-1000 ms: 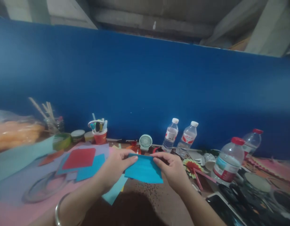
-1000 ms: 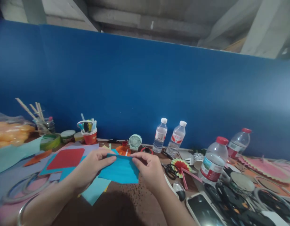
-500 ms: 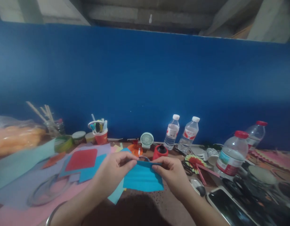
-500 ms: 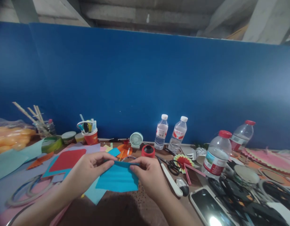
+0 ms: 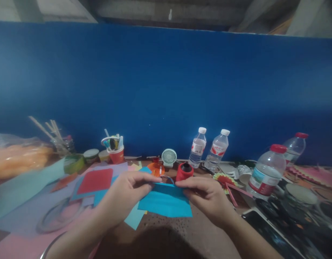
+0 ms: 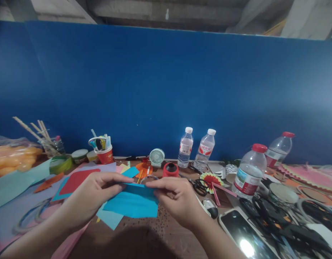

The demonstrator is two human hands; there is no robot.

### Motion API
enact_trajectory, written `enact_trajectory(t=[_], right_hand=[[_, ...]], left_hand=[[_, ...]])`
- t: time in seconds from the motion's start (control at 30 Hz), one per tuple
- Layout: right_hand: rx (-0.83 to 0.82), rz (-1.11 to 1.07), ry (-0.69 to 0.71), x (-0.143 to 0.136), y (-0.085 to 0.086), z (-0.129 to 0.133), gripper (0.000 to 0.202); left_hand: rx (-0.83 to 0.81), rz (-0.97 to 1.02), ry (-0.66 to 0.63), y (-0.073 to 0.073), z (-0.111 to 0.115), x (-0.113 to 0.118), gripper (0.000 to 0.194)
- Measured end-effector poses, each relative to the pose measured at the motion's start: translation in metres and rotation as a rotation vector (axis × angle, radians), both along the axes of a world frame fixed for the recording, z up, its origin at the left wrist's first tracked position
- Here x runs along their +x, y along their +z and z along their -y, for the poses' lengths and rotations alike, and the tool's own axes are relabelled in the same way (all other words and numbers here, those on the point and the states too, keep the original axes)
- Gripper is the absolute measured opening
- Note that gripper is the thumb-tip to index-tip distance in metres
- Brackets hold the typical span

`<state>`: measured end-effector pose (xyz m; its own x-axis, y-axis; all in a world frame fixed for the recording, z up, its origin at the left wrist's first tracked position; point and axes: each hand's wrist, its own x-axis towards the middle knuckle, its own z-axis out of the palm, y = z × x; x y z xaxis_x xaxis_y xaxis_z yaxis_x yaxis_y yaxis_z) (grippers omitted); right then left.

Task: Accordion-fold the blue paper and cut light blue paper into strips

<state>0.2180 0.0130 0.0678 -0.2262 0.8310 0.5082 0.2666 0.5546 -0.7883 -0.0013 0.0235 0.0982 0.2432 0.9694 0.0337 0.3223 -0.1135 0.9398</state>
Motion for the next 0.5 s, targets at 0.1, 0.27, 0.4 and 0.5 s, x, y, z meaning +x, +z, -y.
enact_trajectory(t=[0.1, 0.27, 0.4, 0.5], right_hand=[[0.052, -0.044, 0.014, 0.003, 0.003, 0.001, 0.030], [0.019, -0.085, 0.034, 0.005, 0.005, 0.005, 0.028], [-0.071, -0.159, 0.038, 0.001, 0.007, 0.008, 0.011], [-0.180, -0.185, -0.005, -0.004, 0.009, 0.009, 0.005]], left_hand=[[0.038, -0.011, 0.011, 0.006, 0.004, -0.002, 0.018], [0.145, -0.111, 0.024, 0.007, 0.010, -0.002, 0.018], [0.220, -0.146, 0.008, 0.005, 0.014, -0.002, 0.022], [0.256, -0.160, -0.017, 0.006, 0.017, -0.001, 0.026]])
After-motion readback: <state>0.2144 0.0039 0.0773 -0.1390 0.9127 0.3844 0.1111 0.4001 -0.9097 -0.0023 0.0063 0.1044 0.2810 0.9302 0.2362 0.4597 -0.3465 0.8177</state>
